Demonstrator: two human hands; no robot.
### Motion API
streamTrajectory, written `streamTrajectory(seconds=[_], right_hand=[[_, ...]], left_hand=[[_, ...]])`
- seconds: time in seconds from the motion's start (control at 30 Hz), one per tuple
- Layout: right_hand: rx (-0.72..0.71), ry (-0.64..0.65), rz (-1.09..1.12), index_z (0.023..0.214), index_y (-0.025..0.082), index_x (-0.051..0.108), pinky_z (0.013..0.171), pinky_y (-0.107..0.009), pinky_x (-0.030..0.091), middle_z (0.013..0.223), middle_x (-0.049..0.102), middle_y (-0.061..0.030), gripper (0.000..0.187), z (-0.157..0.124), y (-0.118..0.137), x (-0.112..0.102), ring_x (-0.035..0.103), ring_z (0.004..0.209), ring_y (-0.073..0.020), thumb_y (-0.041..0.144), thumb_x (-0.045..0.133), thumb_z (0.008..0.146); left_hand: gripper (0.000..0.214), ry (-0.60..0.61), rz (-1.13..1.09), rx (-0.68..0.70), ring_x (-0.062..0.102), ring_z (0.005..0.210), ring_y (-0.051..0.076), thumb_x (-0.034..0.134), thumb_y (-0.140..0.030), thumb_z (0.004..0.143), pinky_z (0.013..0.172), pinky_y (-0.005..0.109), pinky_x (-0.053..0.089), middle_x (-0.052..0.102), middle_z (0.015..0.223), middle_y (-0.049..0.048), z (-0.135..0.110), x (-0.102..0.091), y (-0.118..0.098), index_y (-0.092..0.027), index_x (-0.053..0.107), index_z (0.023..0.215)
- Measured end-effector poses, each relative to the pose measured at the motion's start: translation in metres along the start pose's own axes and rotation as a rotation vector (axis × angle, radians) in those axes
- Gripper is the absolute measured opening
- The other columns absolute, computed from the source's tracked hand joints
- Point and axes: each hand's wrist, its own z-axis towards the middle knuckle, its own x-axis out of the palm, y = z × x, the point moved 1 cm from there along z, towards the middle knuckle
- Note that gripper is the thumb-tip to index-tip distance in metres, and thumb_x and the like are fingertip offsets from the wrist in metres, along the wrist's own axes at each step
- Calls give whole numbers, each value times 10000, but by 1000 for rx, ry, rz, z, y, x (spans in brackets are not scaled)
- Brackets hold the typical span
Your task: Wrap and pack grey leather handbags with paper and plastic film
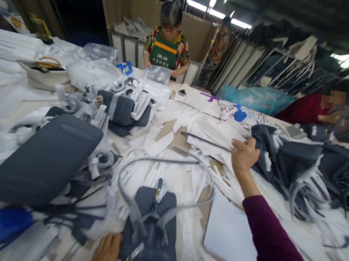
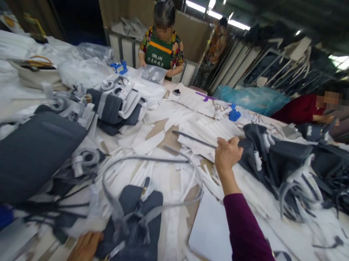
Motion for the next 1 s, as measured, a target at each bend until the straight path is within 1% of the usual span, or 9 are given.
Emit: streamTrajectory(seconds=[0.07,0.13,0.27,0.33,0.43,0.53,0.6,0.8,1.0], right_hand=[[44,-76,223,1046,209,696,790,-381,337,817,599,-63,307,-38,-3,-38,517,764,-195,359,489,875],[100,-40,520,1070,198,679,773,-371,381,730,599,-40,332,-79,-5,-74,540,714,-186,380,491,865],[367,269,1165,1048,172,646,668,-313,442,738,588,-24,376,-159,-6,-120,566,666,-158,427,460,843],[521,383,1294,962,162,637,605,-288,439,716,563,-9,351,-193,-4,-128,544,623,-145,446,548,777],[617,418,1348,906,186,576,608,-263,447,792,574,7,365,-238,6,-127,554,672,-139,339,716,606],[643,414,1400,961,214,525,697,-268,467,972,584,-14,440,-278,25,-121,575,853,-164,258,705,563],[620,392,1332,981,211,520,768,-295,464,1028,578,-35,425,-303,38,-117,552,948,-187,250,659,582],[419,459,1124,1020,195,544,813,-318,452,1064,576,-66,389,-358,71,-115,530,1007,-223,226,531,632],[238,618,997,1018,191,559,885,-354,428,1070,616,-70,457,-379,82,-124,550,1023,-246,164,438,578]], left_hand=[[394,66,130,31,516,1083,315,628,-240,717,924,435,409,569,1078,124,-14,-5,-7,-160,555,1096],[493,133,245,30,513,1079,303,602,-210,722,914,404,396,543,1118,146,-24,-8,-14,-128,468,1190],[467,128,216,56,517,1076,282,536,-126,725,904,369,391,528,1103,157,-33,-12,-17,-112,420,1177],[447,47,60,58,533,1041,269,538,-124,712,893,369,403,515,1088,142,-35,-14,-13,-121,430,1146],[471,-43,-365,38,581,909,222,603,-170,683,830,352,444,526,1020,81,-45,-20,-6,-158,438,1124],[490,60,-824,1,593,703,162,667,-281,690,711,308,462,562,888,15,-69,-32,-2,-179,443,1114],[485,134,-992,-5,585,662,142,692,-336,697,683,284,451,581,844,1,-93,-42,-1,-178,468,1097],[382,97,-1142,188,593,837,183,644,-312,777,792,307,437,604,866,34,-153,-64,9,-162,514,1104],[367,140,-1070,339,572,830,181,552,-312,846,780,320,452,581,904,46,-166,-64,17,-181,469,1178]])
